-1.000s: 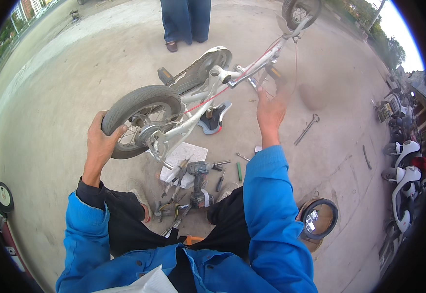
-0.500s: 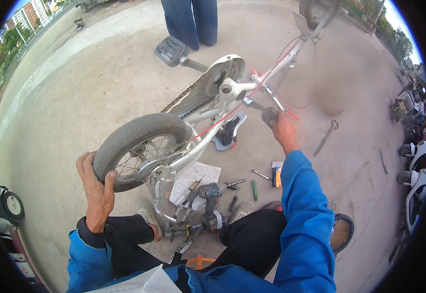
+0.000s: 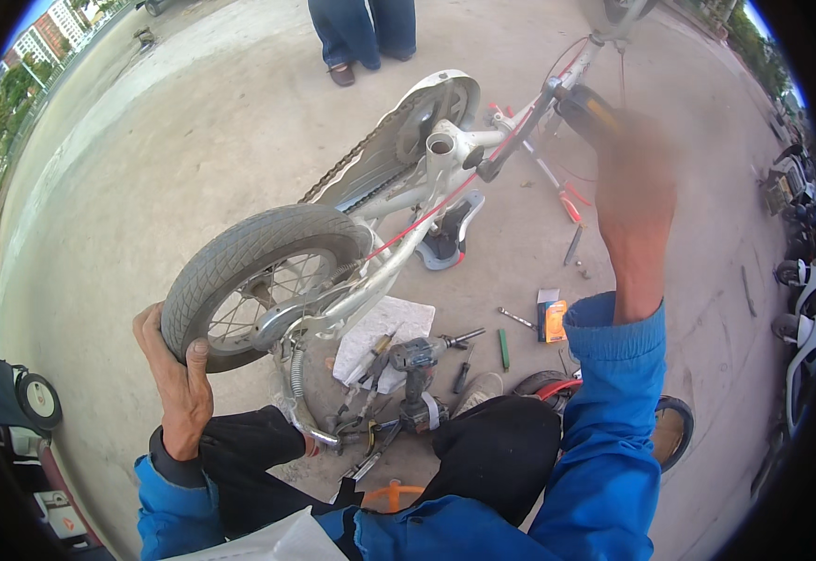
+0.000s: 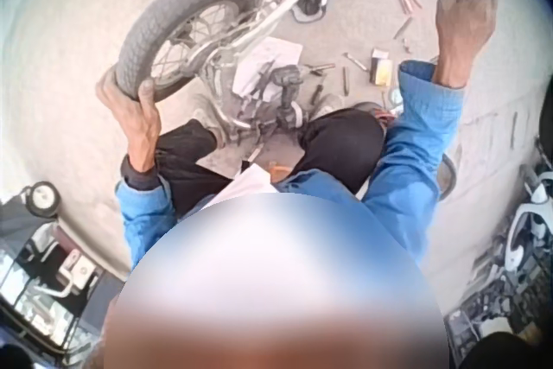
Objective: The person applies lubricant to the bicycle chain using a syringe while rotating the rear wheel. They then use a cordless drill to spin the wheel and continue applying lubricant to the chain and pedal area.
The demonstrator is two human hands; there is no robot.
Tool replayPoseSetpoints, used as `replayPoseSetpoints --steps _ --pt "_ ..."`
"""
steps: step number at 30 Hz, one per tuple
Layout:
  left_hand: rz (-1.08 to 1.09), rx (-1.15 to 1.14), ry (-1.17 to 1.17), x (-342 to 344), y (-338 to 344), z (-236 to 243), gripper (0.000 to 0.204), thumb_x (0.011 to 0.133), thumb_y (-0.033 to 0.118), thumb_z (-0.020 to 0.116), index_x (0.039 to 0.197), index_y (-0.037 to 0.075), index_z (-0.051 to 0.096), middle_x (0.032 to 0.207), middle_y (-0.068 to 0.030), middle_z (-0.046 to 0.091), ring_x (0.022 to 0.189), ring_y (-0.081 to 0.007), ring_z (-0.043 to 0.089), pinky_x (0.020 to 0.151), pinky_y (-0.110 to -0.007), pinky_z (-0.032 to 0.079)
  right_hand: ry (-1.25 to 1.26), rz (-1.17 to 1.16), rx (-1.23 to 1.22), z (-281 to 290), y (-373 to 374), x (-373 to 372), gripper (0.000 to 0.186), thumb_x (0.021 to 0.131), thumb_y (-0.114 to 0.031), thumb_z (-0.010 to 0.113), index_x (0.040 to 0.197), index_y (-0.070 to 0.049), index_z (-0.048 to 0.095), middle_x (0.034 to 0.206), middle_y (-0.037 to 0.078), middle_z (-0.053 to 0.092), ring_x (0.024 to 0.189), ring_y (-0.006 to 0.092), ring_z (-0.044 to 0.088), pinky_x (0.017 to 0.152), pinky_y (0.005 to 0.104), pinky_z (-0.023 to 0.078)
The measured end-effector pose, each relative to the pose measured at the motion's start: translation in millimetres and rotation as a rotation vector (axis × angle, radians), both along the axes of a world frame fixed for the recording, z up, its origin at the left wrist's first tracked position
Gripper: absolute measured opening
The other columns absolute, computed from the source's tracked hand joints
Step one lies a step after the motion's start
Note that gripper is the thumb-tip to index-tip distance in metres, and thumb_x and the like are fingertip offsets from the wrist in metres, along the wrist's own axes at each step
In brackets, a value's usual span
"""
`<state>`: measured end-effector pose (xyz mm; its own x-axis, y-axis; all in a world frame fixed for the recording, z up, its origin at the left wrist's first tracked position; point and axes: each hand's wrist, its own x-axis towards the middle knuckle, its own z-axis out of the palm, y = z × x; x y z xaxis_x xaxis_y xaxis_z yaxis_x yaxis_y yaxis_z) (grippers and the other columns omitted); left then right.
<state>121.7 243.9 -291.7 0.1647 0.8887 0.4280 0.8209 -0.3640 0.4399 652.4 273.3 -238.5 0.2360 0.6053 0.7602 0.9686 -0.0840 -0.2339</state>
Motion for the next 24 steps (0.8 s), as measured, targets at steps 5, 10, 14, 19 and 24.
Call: replayPoseSetpoints --steps 5,10,14,19,24 --pt "0.008 -0.028 0.012 -3.6 -4.5 0.7 0.069 0.108 0.042 0.066 0.148 -0.009 0.042 0.14 -0.0291 0.045 0.131 -0.0442 0.048 0.115 -0.054 0.038 -0.192 -0.302 -0.14 -103.5 59.7 108.1 0.029 0.098 -0.015 0.074 0.122 -0.001 0.064 0.112 0.019 0.071 0.105 0.0457 0.067 0.088 0.053 0.052" --pt "0.001 -0.002 0.043 -6.8 -5.7 -0.1 0.068 0.106 0.037 0.067 0.15 -0.007 0.041 0.143 -0.0286 0.043 0.132 -0.0442 0.047 0.117 -0.055 0.037 0.58 0.092 -0.687 -227.3 23.9 42.7 0.044 0.092 -0.027 0.079 0.117 0.008 0.065 0.107 0.035 0.071 0.103 0.0508 0.069 0.092 0.052 0.054" --pt "-0.158 0.456 0.102 -3.3 -15.5 -1.1 0.064 0.099 0.04 0.074 0.145 0.003 0.048 0.143 -0.0221 0.043 0.134 -0.0381 0.047 0.111 -0.053 0.042 0.987 0.387 -0.849 -196.6 -29.3 -63.5 0.049 0.096 -0.032 0.08 0.116 0.012 0.068 0.095 0.019 0.074 0.088 0.0267 0.069 0.081 0.0397 0.055" --pt "-0.689 0.195 -0.022 44.0 -49.2 -29.9 0.073 0.085 0.038 0.092 0.143 0.013 0.055 0.148 -0.012 0.064 0.133 -0.0308 0.065 0.121 -0.05 0.046 1.057 0.502 -0.784 -103.5 -62.6 -108.3 0.05 0.099 -0.034 0.08 0.116 0.01 0.067 0.09 0.01 0.069 0.083 0.015 0.063 0.074 0.0352 0.053" --pt "-0.75 0.158 -0.03 54.5 -41.9 -23.5 0.082 0.083 0.043 0.093 0.148 0.011 0.053 0.144 -0.0157 0.064 0.134 -0.0342 0.065 0.119 -0.052 0.049 0.53 0.415 -0.705 -140.3 -57.7 -112.7 0.045 0.099 -0.032 0.079 0.111 0.007 0.061 0.087 0.024 0.068 0.077 0.0326 0.065 0.074 0.0438 0.052"
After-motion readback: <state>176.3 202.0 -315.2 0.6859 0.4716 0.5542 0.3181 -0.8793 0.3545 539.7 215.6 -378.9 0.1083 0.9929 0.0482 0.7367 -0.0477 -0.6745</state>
